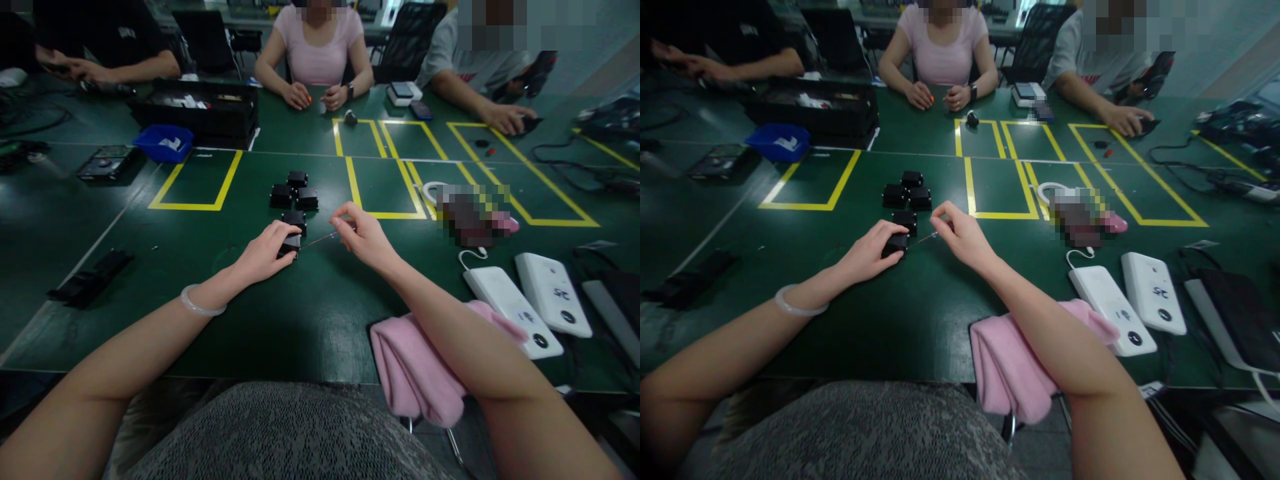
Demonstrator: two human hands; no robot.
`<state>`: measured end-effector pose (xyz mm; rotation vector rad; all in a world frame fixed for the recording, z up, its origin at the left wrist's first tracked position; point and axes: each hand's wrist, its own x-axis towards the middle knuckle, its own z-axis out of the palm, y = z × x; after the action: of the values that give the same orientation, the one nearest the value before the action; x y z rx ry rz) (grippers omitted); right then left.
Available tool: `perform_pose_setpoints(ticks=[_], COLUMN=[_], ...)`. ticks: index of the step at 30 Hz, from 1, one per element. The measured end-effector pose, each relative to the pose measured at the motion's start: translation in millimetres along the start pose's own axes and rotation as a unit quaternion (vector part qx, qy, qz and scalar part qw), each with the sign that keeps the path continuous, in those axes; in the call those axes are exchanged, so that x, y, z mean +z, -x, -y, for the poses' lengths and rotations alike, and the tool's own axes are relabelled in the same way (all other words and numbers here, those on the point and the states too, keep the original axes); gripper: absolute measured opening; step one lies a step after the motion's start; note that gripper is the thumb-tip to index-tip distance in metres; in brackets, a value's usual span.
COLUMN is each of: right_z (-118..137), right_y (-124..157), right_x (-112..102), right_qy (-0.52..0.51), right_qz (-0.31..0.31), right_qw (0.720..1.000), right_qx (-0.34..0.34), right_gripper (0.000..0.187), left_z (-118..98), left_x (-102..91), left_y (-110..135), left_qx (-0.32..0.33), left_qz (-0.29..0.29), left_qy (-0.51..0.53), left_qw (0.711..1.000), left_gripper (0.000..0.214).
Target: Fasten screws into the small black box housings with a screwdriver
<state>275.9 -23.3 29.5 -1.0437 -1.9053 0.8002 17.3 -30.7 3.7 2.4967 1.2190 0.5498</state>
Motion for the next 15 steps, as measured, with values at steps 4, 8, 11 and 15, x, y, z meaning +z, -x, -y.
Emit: perform_pose_setpoints(ticks=[4, 8, 11, 15], right_z=[1.6, 0.4, -0.5, 0.1], right_y=[0.5, 0.3, -0.1, 0.1], right_x=[1.1, 1.1, 0.3, -0.3], right_qy=[-0.008, 0.0, 0.001, 0.001], right_qz=[-0.007, -0.014, -0.001, 0.015], right_qw=[1.0, 0.999, 1.0, 1.0], right_qx=[-0.026, -0.032, -0.016, -0.011], right_gripper=[0.013, 0.013, 0.018, 0.015], left_z=[-0.5, 0.4, 1.7, 1.9], left_x=[-0.7, 0.3, 1.8, 1.7], left_y=[-0.1, -0.3, -0.4, -0.3], left_qx=[-0.001, 0.001, 0.006, 0.009], left_qz=[0.001, -0.005, -0.011, -0.01], left_qy=[0.002, 0.006, 0.006, 0.002], left_qw=[1.0, 1.0, 1.0, 1.0], left_gripper=[0.045, 0.045, 0.044, 0.043])
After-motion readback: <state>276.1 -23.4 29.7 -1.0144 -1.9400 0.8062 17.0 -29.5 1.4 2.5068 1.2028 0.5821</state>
